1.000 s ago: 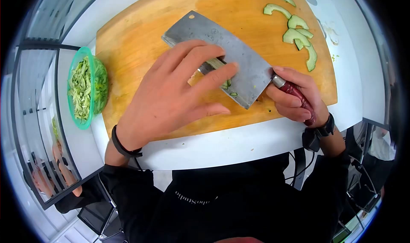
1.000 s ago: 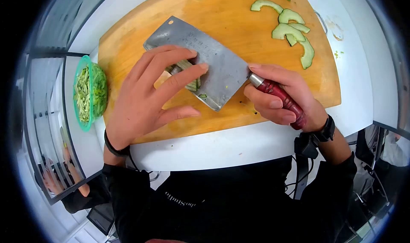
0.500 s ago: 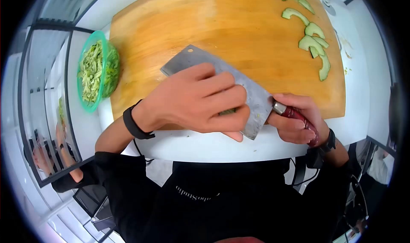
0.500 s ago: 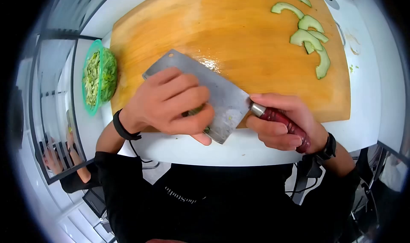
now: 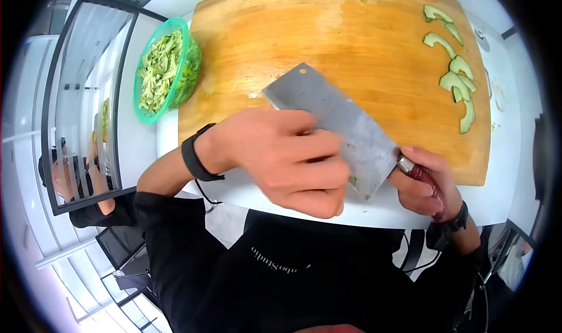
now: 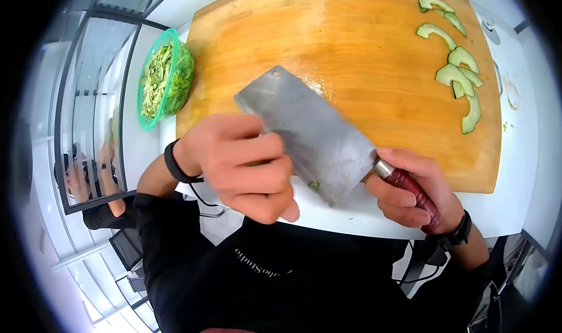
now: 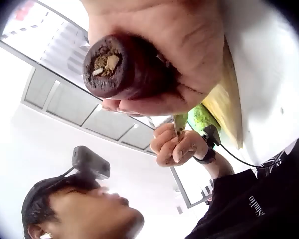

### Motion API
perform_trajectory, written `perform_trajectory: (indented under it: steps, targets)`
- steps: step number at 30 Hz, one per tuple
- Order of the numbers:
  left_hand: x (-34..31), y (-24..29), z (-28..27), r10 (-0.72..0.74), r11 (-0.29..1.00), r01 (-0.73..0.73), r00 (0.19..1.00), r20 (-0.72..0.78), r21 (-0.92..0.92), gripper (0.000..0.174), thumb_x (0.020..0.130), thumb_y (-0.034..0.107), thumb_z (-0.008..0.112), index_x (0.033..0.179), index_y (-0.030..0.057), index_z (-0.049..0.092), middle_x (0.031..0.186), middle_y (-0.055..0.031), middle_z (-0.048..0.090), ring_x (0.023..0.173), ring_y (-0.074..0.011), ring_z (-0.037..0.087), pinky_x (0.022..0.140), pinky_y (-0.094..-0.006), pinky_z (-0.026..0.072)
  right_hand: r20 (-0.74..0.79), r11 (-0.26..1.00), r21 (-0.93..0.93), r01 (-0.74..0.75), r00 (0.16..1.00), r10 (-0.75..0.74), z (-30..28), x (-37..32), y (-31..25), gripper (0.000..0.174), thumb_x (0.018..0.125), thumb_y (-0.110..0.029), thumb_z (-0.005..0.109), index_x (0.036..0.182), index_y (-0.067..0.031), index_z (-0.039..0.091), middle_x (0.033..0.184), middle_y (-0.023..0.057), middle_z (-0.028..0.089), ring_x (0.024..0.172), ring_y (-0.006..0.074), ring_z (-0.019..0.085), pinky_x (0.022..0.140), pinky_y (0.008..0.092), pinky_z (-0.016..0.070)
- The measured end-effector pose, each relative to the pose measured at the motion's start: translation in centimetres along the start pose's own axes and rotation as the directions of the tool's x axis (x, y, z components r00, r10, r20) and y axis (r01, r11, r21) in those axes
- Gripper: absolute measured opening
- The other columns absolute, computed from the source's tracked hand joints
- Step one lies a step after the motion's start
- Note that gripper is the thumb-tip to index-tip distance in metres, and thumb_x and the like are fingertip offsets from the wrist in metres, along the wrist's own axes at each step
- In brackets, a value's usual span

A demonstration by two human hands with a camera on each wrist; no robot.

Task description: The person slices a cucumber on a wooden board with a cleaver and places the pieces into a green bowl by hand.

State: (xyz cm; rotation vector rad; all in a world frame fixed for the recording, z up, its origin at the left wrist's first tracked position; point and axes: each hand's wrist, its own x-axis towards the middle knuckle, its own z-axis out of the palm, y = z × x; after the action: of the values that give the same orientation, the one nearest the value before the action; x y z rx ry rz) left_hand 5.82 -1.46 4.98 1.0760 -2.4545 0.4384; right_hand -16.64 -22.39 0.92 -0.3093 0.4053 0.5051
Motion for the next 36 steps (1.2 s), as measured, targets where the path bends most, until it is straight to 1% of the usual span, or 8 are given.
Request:
perform_trajectory:
  steps: [7,10,15,19,22,29,32,36]
  targets:
    - [-6.0,-1.7,-5.6,-0.538,0.836,0.510,0.834,-0.122,-0.204,0.028,0.092,0.026,0.080,0.087,0.0055,0.060,0.074,-0.0055,0.062,0.060,-0.0195,0.061,0.050,-0.0293,0.0454,-0.065,0.996,0.036,0.077,0.995,-0.075,-0.3,-0.1,-0.2,0.041,0.113,-0.032,0.031,0.092,-0.0052,0.053,0.054,-0.0013,0.045,0.031,0.0091,0.036,0.029,0.0245,0.0312]
    - [-9.2,-2.6,-9.4,-0.785,0.603,0.790,0.562,-0.261,-0.111,0.029,0.111,0.014,0.046,0.085,0.0042,0.044,0.069,-0.0027,0.045,0.059,-0.0090,0.036,0.053,-0.0262,0.0315,-0.088,0.996,0.003,0.088,0.992,-0.088,0.4,0.1,-0.1,0.039,0.113,-0.032,0.032,0.095,-0.0051,0.053,0.054,-0.0012,0.045,0.031,0.0089,0.037,0.029,0.0249,0.0308]
    - [-17.3,-4.7,-15.8,-0.989,0.018,0.996,0.004,-0.150,-0.088,0.032,0.109,0.030,0.059,0.094,0.0030,0.061,0.081,0.0017,0.054,0.068,-0.0056,0.047,0.062,-0.0220,0.0396,-0.030,0.994,-0.060,0.095,0.995,-0.097,-0.3,0.1,0.1,0.038,0.113,-0.032,0.032,0.098,-0.0048,0.053,0.054,-0.0011,0.045,0.031,0.0090,0.038,0.029,0.0252,0.0310]
    - [-21.5,-4.6,-16.1,-0.989,-0.090,0.972,-0.113,0.098,0.218,0.034,0.107,0.034,0.062,0.115,0.0013,0.068,0.095,-0.0005,0.065,0.091,-0.0098,0.059,0.079,-0.0282,0.0482,-0.046,0.995,-0.030,0.099,0.994,-0.101,-0.2,0.2,0.2,0.037,0.113,-0.032,0.032,0.100,-0.0036,0.053,0.054,-0.0004,0.046,0.032,0.0095,0.038,0.029,0.0248,0.0316]
    - [-22.3,-4.4,-16.0,-0.995,-0.099,0.978,-0.094,-0.034,0.184,0.038,0.109,0.038,0.057,0.118,0.0030,0.069,0.103,-0.0025,0.068,0.096,-0.0118,0.060,0.082,-0.0290,0.0480,-0.047,0.992,-0.068,0.107,0.993,-0.110,-0.1,0.2,0.2,0.037,0.113,-0.032,0.032,0.101,-0.0030,0.053,0.054,0.0002,0.046,0.032,0.0098,0.038,0.029,0.0246,0.0319]
    - [-19.5,-4.6,-16.8,-0.977,-0.203,0.894,-0.209,0.028,-0.398,0.052,0.107,0.051,0.051,0.131,0.0072,0.064,0.132,-0.0032,0.066,0.117,-0.0157,0.060,0.092,-0.0286,0.0413,-0.038,0.993,-0.049,0.112,0.993,-0.114,-0.1,0.2,0.3,0.037,0.113,-0.032,0.032,0.103,-0.0025,0.053,0.055,0.0009,0.046,0.032,0.0101,0.038,0.029,0.0245,0.0323]
    - [-18.7,-4.4,-16.2,-0.965,-0.203,0.951,-0.235,-0.118,-0.233,0.044,0.106,0.042,0.054,0.133,0.0074,0.064,0.133,-0.0030,0.066,0.116,-0.0134,0.061,0.084,-0.0262,0.0426,-0.033,0.991,-0.052,0.122,0.992,-0.124,-0.1,0.0,0.3,0.037,0.113,-0.031,0.032,0.103,-0.0024,0.053,0.055,0.0011,0.046,0.032,0.0103,0.038,0.030,0.0243,0.0329]
    - [-21.2,-4.2,-17.4,-0.994,-0.095,0.993,-0.097,-0.039,-0.065,0.035,0.103,0.021,0.056,0.135,0.0076,0.063,0.136,-0.0036,0.067,0.107,-0.0080,0.065,0.063,-0.0205,0.0370,-0.005,0.991,-0.069,0.112,0.994,-0.113,0.0,-0.2,0.2,0.037,0.114,-0.031,0.033,0.103,-0.0015,0.053,0.058,0.0013,0.046,0.034,0.0112,0.040,0.032,0.0246,0.0344]
